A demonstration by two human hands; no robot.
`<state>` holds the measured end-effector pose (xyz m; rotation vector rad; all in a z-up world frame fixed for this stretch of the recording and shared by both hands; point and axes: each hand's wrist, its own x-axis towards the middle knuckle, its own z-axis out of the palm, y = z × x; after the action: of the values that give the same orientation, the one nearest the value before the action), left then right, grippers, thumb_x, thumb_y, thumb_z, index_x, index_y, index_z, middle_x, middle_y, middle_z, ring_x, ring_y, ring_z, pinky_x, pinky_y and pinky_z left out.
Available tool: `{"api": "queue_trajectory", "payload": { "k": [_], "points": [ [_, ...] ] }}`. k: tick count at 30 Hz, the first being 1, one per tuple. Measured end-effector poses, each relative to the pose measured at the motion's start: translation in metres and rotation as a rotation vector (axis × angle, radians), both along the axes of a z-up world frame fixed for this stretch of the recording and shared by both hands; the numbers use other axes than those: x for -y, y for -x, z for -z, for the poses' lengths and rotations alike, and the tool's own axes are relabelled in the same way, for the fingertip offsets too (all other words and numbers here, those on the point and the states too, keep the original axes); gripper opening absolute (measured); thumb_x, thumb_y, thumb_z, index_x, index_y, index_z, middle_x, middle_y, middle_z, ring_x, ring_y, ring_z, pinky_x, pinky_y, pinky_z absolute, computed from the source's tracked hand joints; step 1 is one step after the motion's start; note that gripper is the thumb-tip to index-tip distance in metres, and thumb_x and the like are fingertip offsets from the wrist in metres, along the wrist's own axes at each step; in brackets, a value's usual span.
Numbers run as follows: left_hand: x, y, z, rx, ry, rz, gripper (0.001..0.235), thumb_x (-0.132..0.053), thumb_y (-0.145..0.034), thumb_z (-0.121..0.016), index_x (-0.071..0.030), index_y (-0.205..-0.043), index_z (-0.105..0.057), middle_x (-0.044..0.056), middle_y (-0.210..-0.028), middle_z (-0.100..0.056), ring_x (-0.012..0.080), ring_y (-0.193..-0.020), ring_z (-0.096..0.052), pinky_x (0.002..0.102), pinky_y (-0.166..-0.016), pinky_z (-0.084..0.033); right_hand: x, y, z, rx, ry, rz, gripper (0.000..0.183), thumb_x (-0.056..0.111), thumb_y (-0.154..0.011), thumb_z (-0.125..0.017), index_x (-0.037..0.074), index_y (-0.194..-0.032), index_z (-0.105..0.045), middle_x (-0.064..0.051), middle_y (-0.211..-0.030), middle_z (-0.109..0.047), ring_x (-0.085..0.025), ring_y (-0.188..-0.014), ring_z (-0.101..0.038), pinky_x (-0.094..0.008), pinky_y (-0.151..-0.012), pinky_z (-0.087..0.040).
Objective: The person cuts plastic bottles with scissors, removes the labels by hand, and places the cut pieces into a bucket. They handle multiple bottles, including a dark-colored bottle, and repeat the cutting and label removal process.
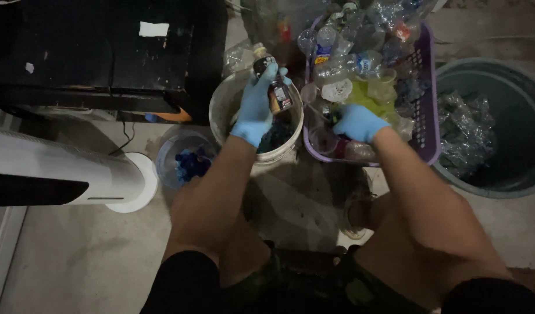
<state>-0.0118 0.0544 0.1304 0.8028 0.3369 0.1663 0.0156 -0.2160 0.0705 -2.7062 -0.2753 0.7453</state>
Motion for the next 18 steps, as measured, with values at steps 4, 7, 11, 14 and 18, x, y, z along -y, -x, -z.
{"api": "queue_trajectory", "payload": {
  "k": [4, 7, 11, 14, 18],
  "points": [
    [-0.007, 0.004, -0.022, -0.004, -0.017, 0.011, 0.032, -0.025, -0.090, -0.080, 0.001, -0.103, -0.068, 0.024, -0.083, -0.075, 0.0338, -0.067, -0.076, 0.049, -0.054, -0.066, -0.007, 0.059, -0.118, -0.047, -0.466, 0.072, 0.060, 0.027, -0.074, -0.080, 0.013, -0.132, -0.071, -0.014, -0.111, -0.077, -0.039, -0.107, -0.071, -0.051, -0.091, -0.053],
    [-0.002, 0.023, -0.057, 0.058, -0.025, 0.174, 0.043, -0.036, -0.095, -0.064, 0.003, -0.113, -0.063, 0.016, -0.101, -0.069, 0.0237, -0.084, -0.070, 0.034, -0.069, -0.059, -0.002, 0.074, -0.139, -0.298, -0.959, 0.252, 0.061, -0.013, -0.079, -0.057, 0.001, -0.138, -0.064, -0.011, -0.112, -0.072, -0.013, -0.072, -0.059, -0.021, -0.063, -0.049],
    [-0.001, 0.017, -0.052, 0.117, -0.007, 0.144, 0.035, -0.030, -0.100, -0.061, 0.000, -0.117, -0.057, 0.010, -0.102, -0.065, 0.0212, -0.082, -0.070, 0.029, -0.055, -0.054, -0.005, 0.092, -0.141, -0.432, -1.338, 0.262, 0.022, 0.002, -0.093, -0.065, 0.000, -0.115, -0.065, -0.008, -0.092, -0.070, -0.014, -0.076, -0.065, -0.024, -0.073, -0.053],
    [0.000, 0.013, -0.043, 0.195, -0.007, 0.129, 0.029, -0.023, -0.103, -0.061, -0.001, -0.121, -0.056, 0.011, -0.103, -0.065, 0.0200, -0.081, -0.067, 0.030, -0.058, -0.055, -0.011, 0.108, -0.150, -0.459, -1.378, 0.115, 0.016, 0.017, -0.099, -0.065, 0.001, -0.104, -0.064, -0.007, -0.088, -0.066, -0.013, -0.075, -0.060, -0.024, -0.071, -0.050],
    [0.001, 0.019, -0.053, 0.268, -0.079, 0.085, 0.032, -0.022, -0.100, -0.064, -0.008, -0.128, -0.054, 0.009, -0.107, -0.064, 0.0202, -0.080, -0.065, 0.032, -0.061, -0.053, -0.017, 0.118, -0.155, -0.614, -1.362, 0.105, 0.042, 0.030, -0.098, -0.063, -0.005, -0.123, -0.064, -0.010, -0.087, -0.066, -0.016, -0.075, -0.060, -0.027, -0.069, -0.055]
  ]
}}
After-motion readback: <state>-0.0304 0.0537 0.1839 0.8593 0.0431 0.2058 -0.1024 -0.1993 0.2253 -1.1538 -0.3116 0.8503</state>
